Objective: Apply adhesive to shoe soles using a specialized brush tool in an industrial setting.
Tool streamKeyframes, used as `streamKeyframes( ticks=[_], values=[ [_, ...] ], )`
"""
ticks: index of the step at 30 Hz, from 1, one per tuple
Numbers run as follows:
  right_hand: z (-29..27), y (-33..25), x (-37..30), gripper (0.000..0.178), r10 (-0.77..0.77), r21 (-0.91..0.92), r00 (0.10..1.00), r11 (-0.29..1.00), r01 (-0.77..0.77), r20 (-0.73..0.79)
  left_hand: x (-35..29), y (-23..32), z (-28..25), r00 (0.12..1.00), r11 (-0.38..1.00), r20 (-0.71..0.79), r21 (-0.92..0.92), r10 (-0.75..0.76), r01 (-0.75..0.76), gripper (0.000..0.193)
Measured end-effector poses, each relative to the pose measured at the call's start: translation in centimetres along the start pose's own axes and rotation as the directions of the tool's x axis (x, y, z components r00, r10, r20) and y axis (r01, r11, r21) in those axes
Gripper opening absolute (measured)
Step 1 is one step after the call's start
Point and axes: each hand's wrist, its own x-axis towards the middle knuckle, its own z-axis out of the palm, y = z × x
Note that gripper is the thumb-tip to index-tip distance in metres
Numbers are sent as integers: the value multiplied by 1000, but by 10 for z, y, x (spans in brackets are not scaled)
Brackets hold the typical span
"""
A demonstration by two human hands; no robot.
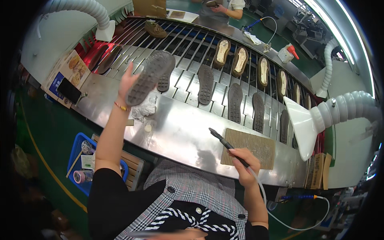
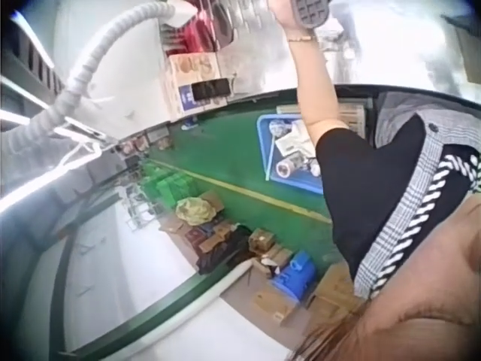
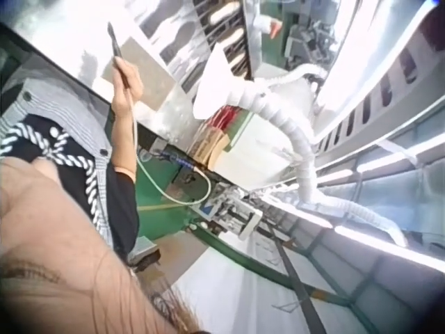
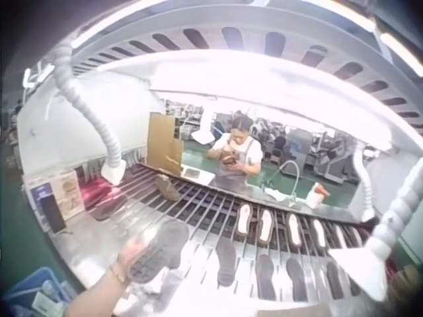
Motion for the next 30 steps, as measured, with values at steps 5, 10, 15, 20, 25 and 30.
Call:
streamKeyframes(
  ticks=[5,10,15,20,25,30],
  values=[
    [47,39,5,24,-25,-401,994,914,65,103,1,93,-56,74,628,-642,763,763,151,96],
    [92,102,1,27,-120,-559,980,807,189,159,-136,97,-109,-137,137,-96,-9,986,991,78],
    [123,113,12,41,145,-636,977,772,-14,155,-125,109,-114,73,-85,-72,-195,995,977,74],
    [134,125,41,49,186,-656,960,755,-3,210,-135,147,-131,11,-28,-66,-262,998,965,78],
    [137,139,62,50,212,-703,949,711,14,234,-127,177,-137,-49,-11,-170,-337,984,941,79],
    [136,142,66,47,156,-722,953,687,85,261,-124,191,-144,-46,-90,-266,-478,963,874,76]
  ],
)
